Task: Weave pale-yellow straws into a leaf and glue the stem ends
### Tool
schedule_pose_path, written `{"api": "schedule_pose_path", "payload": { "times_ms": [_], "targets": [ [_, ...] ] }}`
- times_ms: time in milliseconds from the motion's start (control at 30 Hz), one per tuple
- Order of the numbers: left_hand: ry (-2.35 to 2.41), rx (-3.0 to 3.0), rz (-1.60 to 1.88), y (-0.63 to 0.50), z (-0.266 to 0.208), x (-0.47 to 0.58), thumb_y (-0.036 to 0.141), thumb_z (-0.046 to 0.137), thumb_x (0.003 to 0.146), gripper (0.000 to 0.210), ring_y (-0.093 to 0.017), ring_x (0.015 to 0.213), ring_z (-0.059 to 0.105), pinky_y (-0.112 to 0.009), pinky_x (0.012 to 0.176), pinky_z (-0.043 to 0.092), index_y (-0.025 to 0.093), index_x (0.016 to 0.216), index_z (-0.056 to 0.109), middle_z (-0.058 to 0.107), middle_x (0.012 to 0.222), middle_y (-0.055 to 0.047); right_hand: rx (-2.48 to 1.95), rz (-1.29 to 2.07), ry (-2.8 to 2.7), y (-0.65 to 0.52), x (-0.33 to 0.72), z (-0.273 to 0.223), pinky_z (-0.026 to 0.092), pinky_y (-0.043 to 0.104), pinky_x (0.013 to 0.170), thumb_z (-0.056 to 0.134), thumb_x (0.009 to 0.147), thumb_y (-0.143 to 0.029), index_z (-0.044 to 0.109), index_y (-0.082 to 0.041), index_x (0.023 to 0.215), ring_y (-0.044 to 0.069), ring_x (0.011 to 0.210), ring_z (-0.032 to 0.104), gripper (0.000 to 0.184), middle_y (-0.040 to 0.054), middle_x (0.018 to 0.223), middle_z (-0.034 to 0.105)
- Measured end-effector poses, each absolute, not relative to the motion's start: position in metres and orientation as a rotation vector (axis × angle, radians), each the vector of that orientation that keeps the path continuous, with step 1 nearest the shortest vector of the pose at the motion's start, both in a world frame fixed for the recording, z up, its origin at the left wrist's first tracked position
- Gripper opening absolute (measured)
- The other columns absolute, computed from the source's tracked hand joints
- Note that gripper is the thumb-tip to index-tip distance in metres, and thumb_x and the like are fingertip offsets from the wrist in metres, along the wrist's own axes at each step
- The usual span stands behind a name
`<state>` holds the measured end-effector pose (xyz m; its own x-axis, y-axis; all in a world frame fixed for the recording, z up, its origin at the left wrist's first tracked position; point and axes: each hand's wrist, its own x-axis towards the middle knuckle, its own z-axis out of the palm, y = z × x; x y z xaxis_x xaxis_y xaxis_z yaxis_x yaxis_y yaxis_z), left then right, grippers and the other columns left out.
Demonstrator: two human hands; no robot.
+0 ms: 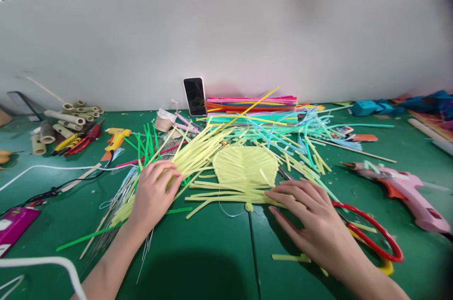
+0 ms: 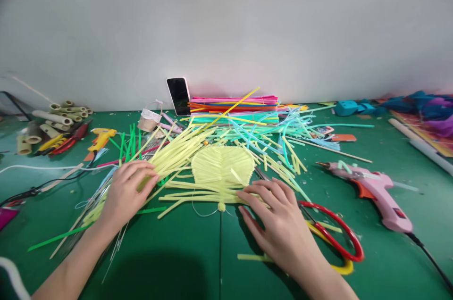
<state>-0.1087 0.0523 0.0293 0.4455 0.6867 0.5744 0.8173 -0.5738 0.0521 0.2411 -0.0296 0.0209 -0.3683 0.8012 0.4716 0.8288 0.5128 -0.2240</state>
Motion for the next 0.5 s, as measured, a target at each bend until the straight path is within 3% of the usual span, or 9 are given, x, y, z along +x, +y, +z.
{"api": "schedule_pose_path", "payload": {
  "times_ms": [167, 333, 500],
  "targets": [
    [-1.295, -2.43, -0.916, 0.048, 0.036, -0.106, 0.015, 0.064, 0.089, 0.006, -0.025, 0.096, 0.063, -0.042, 0.09, 0.048, 0.018, 0.092, 0.06, 0.069, 0.092, -0.007, -1.279, -0.026, -2.218, -0.03, 0.24, 0.02, 0.042, 0.047, 0.099, 0.064, 0.09, -0.019, 0.063, -0.023, 0.116, 0.026, 0.111, 0.056, 0.027, 0.0061, 0.111, 0.069],
    [-1.163, -2.434, -1.035, 0.029, 0.042, -0.09, 0.011, 0.064, 0.089, 0.011, -0.019, 0.076, 0.063, -0.038, 0.083, 0.048, 0.018, 0.096, 0.059, 0.069, 0.081, -0.004, -1.272, 0.115, -2.068, -0.038, 0.224, 0.028, 0.047, 0.04, 0.091, 0.063, 0.091, -0.021, 0.065, -0.025, 0.112, 0.023, 0.101, 0.061, 0.022, 0.0051, 0.104, 0.07],
    [-0.731, -2.819, -0.997, -0.005, 0.041, -0.057, 0.007, 0.062, 0.09, 0.021, -0.015, 0.068, 0.059, -0.038, 0.081, 0.045, 0.012, 0.11, 0.058, 0.068, 0.076, -0.002, -1.217, 0.804, -1.759, -0.058, 0.184, 0.036, 0.056, 0.024, 0.07, 0.066, 0.09, -0.032, 0.065, -0.026, 0.12, 0.015, 0.077, 0.068, 0.03, 0.0016, 0.093, 0.073]
  ]
}}
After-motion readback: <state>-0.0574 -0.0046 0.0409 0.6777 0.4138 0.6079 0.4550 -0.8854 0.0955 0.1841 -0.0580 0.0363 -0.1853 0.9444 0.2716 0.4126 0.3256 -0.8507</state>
